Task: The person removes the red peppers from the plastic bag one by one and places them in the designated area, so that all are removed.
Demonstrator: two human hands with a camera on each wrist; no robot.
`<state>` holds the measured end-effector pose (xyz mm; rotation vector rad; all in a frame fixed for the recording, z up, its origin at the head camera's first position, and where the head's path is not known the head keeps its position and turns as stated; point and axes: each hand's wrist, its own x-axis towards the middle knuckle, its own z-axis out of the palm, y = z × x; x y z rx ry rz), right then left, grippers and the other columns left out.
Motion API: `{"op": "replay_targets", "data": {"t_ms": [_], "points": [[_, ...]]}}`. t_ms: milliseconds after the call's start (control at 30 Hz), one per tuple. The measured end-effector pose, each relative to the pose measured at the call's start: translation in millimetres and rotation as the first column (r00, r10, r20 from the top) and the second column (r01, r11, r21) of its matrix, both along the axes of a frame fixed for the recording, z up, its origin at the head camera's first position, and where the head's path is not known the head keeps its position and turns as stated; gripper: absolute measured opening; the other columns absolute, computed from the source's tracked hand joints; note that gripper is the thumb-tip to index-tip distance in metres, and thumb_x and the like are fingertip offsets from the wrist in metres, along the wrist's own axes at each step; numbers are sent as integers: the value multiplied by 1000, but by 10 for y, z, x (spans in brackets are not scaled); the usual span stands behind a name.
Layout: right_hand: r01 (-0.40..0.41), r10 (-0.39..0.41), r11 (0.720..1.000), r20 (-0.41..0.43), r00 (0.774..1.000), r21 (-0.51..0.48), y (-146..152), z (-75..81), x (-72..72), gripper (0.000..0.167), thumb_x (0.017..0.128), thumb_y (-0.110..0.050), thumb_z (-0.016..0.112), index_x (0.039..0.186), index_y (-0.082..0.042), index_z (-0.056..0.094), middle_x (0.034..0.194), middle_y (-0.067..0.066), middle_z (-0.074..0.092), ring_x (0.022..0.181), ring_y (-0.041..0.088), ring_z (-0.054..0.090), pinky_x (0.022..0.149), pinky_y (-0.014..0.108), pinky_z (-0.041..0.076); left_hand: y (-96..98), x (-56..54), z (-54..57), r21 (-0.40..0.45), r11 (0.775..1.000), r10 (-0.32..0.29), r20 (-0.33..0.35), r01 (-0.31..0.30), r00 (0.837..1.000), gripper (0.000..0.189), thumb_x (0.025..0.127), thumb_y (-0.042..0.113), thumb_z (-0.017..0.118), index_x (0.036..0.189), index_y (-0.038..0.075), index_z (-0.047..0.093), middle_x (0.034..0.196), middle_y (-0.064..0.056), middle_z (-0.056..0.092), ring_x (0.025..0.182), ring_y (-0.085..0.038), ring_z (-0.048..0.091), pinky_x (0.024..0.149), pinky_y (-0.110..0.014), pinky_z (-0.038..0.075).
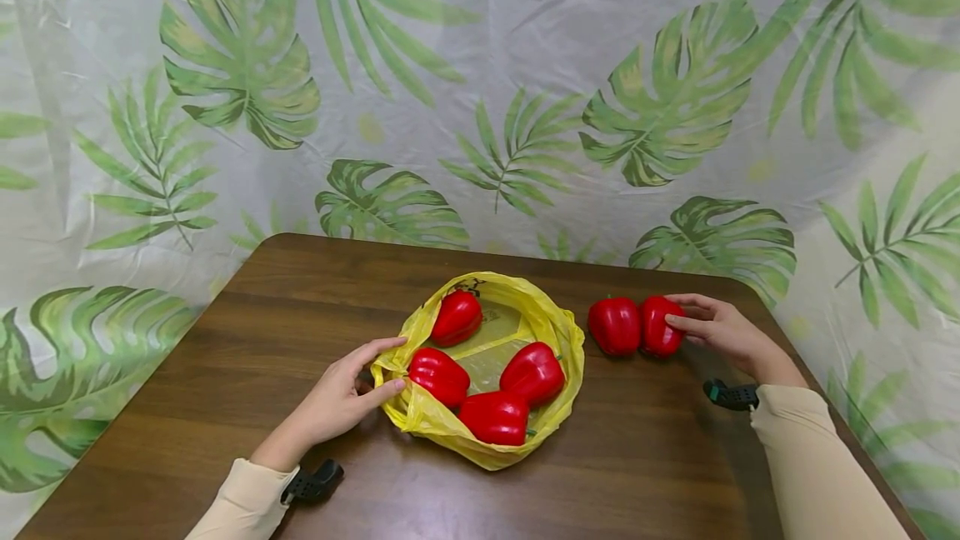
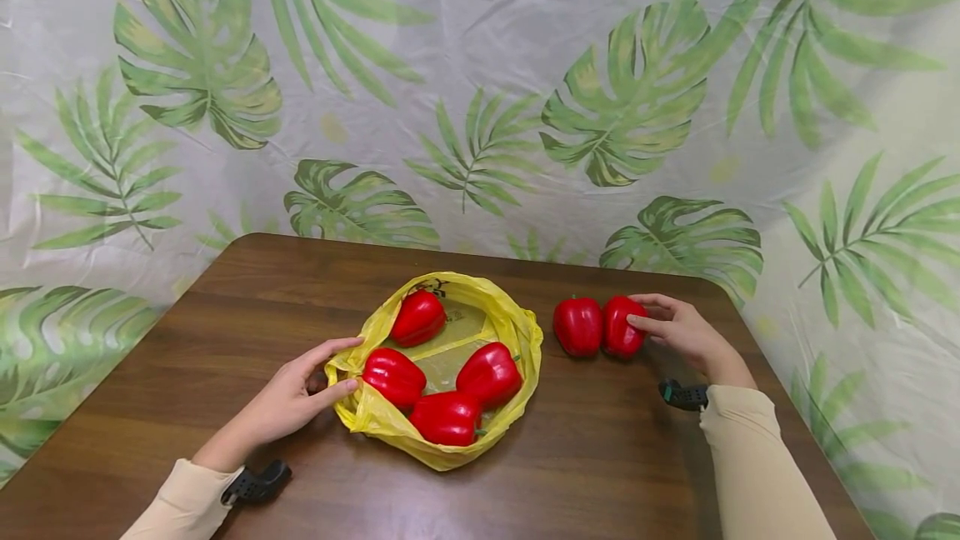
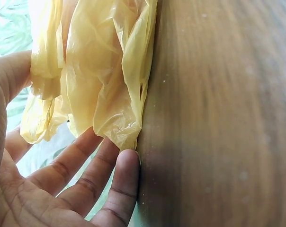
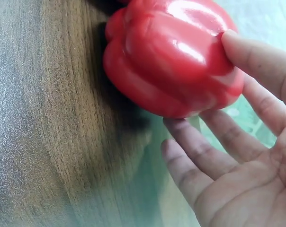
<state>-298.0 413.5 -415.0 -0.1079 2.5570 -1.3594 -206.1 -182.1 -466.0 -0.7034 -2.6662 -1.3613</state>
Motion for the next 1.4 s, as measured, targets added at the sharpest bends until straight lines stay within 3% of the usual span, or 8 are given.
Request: {"op": "replay_targets", "data": {"t_ms": [267, 600, 667, 767, 867, 933, 1167, 1400], "points": [[-28, 27, 999, -5, 1000, -21, -36, 22, 11, 68, 110, -29, 63, 163, 3, 35, 158, 34, 47, 106, -4, 64, 96, 26, 59, 1, -3, -3, 0, 1000, 0, -5, 0, 1000, 57, 101, 30, 77, 154, 21, 58, 154, -11, 61, 106, -13, 62, 74, -24, 58], [-1, 3, 999, -43, 999, 48, -65, 72, 41, 70, 111, -33, 60, 164, 2, 32, 161, 37, 43, 106, -9, 60, 99, 30, 58, -2, 1, -11, -2, 1000, 3, -19, -3, 1000, 58, 101, 30, 77, 154, 20, 58, 155, -10, 61, 108, -14, 62, 74, -24, 57], [13, -8, 997, -78, 997, 72, -76, 106, 50, 68, 111, -33, 59, 163, 2, 32, 159, 38, 44, 109, -2, 62, 100, 35, 57, 0, 1, -12, -1, 1000, 3, -21, -3, 1000, 58, 101, 30, 77, 154, 20, 58, 155, -10, 61, 107, -14, 62, 74, -24, 57], [48, -29, 990, -143, 989, 131, -107, 187, 76, 67, 112, -33, 59, 162, 3, 33, 156, 39, 47, 122, 22, 66, 104, 49, 54, 1, 2, -14, 0, 1000, 4, -18, -4, 1000, 58, 101, 31, 77, 154, 21, 58, 155, -9, 61, 107, -14, 62, 73, -24, 57], [85, -42, 978, -215, 976, 193, -153, 288, 106, 65, 112, -32, 58, 161, 4, 34, 153, 42, 49, 135, 48, 56, 109, 64, 48, -1, 0, -14, -2, 1000, 1, -18, -1, 1000, 57, 101, 32, 77, 154, 21, 58, 156, -9, 61, 110, -15, 62, 73, -24, 57], [112, -49, 966, -263, 964, 233, -207, 371, 134, 63, 112, -32, 58, 159, 5, 37, 150, 42, 50, 137, 56, 51, 108, 68, 46, -5, 5, -11, -3, 1000, 2, -23, -2, 1000, 57, 102, 32, 76, 154, 21, 58, 156, -8, 61, 111, -14, 62, 73, -24, 57], [169, -42, 934, -374, 927, 314, -535, 665, 264, 55, 110, -34, 61, 150, 2, 48, 125, 30, 67, 108, 42, 67, 81, 41, 54, -12, 17, 9, 7, 1000, 8, -46, -8, 999, 55, 102, 30, 76, 153, 20, 59, 155, -9, 62, 106, -10, 61, 71, -24, 56], [47, 40, 949, -268, 963, 311, -1002, 822, 502, 54, 109, -40, 62, 149, -6, 50, 122, 21, 71, 98, 28, 69, 79, 36, 52, 22, 27, 10, 19, 1000, 0, -5, 0, 1000, 56, 102, 32, 76, 153, 21, 58, 153, -13, 62, 94, -6, 58, 68, -24, 55]]}}
